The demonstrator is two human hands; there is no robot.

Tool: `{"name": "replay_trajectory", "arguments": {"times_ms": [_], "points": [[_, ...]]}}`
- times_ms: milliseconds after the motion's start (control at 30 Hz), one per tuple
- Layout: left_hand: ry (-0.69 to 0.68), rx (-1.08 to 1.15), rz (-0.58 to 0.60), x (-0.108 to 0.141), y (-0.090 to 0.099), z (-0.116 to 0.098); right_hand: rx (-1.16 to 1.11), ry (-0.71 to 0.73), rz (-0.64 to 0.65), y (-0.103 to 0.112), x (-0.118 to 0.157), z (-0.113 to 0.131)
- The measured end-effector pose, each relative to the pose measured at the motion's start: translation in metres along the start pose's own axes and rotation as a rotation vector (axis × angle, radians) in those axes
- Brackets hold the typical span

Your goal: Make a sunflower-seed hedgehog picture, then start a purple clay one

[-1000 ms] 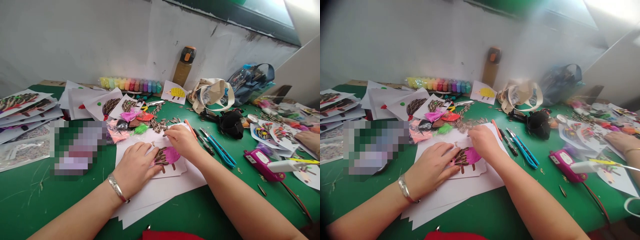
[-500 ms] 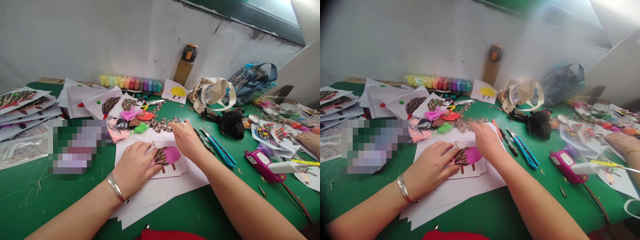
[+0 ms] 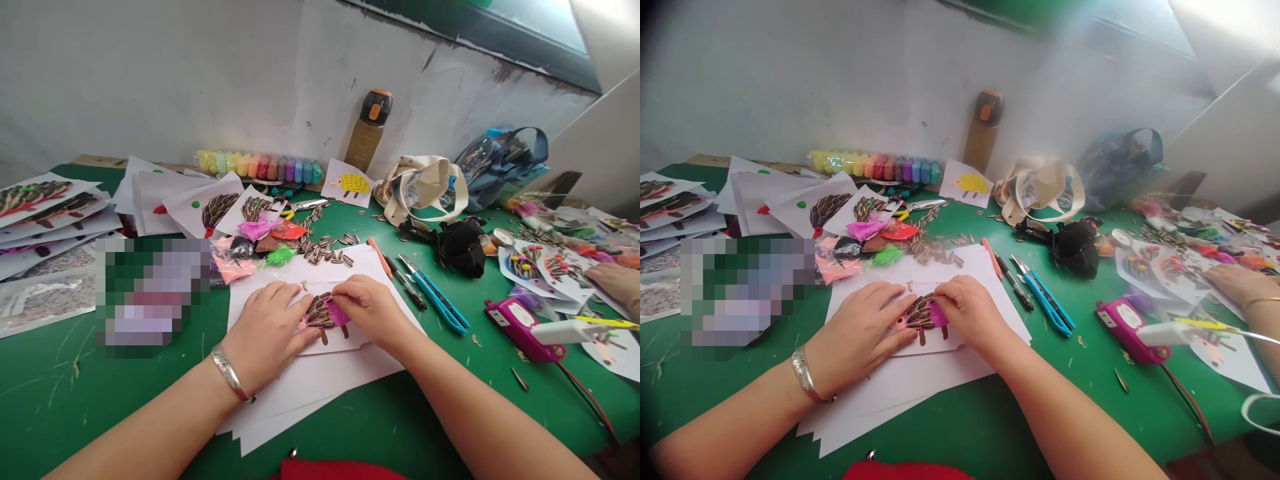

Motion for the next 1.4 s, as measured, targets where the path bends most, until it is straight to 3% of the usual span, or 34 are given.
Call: {"name": "replay_trajectory", "arguments": {"times_ms": [433,900,1400], "points": [[0.012,0.001,0.008,-0.0008,-0.0001,0.0003,0.095,0.205,0.025,-0.0016,0.0012,0.0081],[0.009,0.002,-0.008,-0.0007,0.0002,-0.0005,0.004,0.215,0.016,-0.0003,-0.0015,0.0075],[0.007,-0.008,-0.015,-0.0003,-0.0009,-0.0016,0.037,0.329,0.006,-0.0036,-0.0014,0.0086]]}}
Point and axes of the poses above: each hand's wrist, its own x-axis away from the middle knuckle, its own y-axis out of the back of the hand, z = x × y, the point moved 5 cm from there along -x, towards the middle knuckle, and after that the axes turned 6 degrees about y, right-handed, at the moved point
